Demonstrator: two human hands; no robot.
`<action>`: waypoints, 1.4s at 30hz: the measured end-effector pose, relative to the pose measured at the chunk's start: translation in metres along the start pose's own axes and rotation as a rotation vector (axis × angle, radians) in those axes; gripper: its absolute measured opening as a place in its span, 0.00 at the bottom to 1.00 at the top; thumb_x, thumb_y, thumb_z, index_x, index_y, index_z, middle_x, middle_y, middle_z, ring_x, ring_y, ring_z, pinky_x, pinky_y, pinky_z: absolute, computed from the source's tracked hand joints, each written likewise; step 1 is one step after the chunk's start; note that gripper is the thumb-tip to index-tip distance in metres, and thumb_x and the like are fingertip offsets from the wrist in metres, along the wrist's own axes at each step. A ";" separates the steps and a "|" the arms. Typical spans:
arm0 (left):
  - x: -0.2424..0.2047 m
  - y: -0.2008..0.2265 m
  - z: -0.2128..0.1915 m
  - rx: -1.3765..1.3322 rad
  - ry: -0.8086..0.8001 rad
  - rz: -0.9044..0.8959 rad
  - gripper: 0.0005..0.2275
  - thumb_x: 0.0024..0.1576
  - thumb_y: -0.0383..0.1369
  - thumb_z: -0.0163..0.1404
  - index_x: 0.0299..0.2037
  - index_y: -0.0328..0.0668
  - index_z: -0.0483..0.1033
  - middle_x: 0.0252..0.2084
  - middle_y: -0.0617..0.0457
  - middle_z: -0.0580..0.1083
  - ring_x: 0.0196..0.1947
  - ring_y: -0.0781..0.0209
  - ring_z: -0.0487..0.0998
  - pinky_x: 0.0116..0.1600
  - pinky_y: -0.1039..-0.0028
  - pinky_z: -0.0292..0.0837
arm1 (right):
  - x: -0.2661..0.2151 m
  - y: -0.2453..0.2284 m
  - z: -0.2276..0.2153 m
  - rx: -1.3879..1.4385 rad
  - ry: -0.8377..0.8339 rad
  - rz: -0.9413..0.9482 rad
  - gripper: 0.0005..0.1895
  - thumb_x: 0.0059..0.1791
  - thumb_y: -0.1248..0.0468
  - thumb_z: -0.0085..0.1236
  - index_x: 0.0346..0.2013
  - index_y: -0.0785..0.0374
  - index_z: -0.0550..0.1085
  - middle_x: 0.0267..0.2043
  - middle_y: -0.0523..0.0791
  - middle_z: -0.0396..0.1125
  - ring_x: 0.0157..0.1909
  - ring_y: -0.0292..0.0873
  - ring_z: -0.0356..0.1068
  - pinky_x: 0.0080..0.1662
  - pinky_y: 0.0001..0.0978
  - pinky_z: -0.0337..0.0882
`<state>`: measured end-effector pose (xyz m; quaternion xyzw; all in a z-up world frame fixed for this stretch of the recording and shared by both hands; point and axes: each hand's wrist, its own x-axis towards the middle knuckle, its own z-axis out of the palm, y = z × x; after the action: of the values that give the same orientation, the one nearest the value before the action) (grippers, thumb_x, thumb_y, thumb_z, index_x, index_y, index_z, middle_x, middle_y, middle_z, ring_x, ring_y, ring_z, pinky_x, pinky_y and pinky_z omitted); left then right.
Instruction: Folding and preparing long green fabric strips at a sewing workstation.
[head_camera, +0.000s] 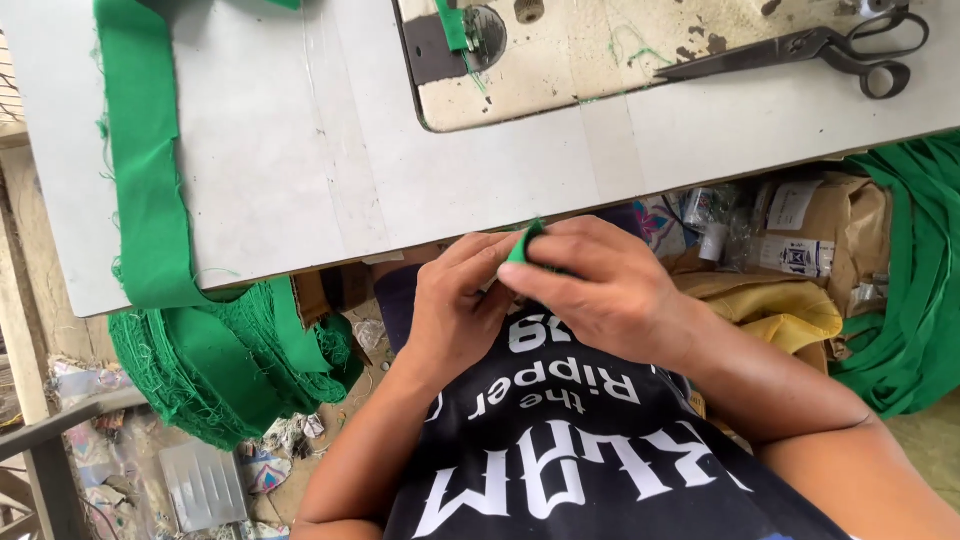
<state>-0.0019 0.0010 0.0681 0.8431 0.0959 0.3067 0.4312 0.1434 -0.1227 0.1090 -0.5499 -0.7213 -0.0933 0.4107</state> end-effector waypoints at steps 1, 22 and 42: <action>0.001 0.002 -0.001 -0.189 0.006 -0.105 0.12 0.59 0.24 0.56 0.53 0.46 0.82 0.43 0.54 0.81 0.45 0.52 0.83 0.51 0.67 0.78 | -0.007 -0.001 0.004 0.133 0.121 0.160 0.11 0.51 0.71 0.55 0.46 0.67 0.81 0.42 0.51 0.70 0.41 0.49 0.73 0.46 0.41 0.78; 0.015 0.027 -0.048 -0.227 0.025 -0.328 0.03 0.61 0.30 0.56 0.38 0.40 0.82 0.28 0.51 0.79 0.28 0.68 0.79 0.39 0.74 0.76 | -0.037 0.001 0.047 0.768 0.025 0.732 0.04 0.52 0.67 0.62 0.33 0.64 0.80 0.32 0.45 0.72 0.34 0.38 0.69 0.45 0.34 0.71; 0.028 0.035 -0.035 -0.252 -0.126 -0.282 0.11 0.64 0.27 0.52 0.55 0.36 0.78 0.42 0.47 0.69 0.39 0.62 0.73 0.44 0.69 0.79 | -0.020 0.003 0.032 0.623 0.184 0.695 0.05 0.49 0.66 0.68 0.35 0.65 0.81 0.32 0.45 0.73 0.33 0.38 0.72 0.42 0.33 0.75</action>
<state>-0.0048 0.0153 0.1230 0.7782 0.1466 0.1995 0.5771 0.1318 -0.1166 0.0736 -0.5986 -0.4487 0.2221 0.6253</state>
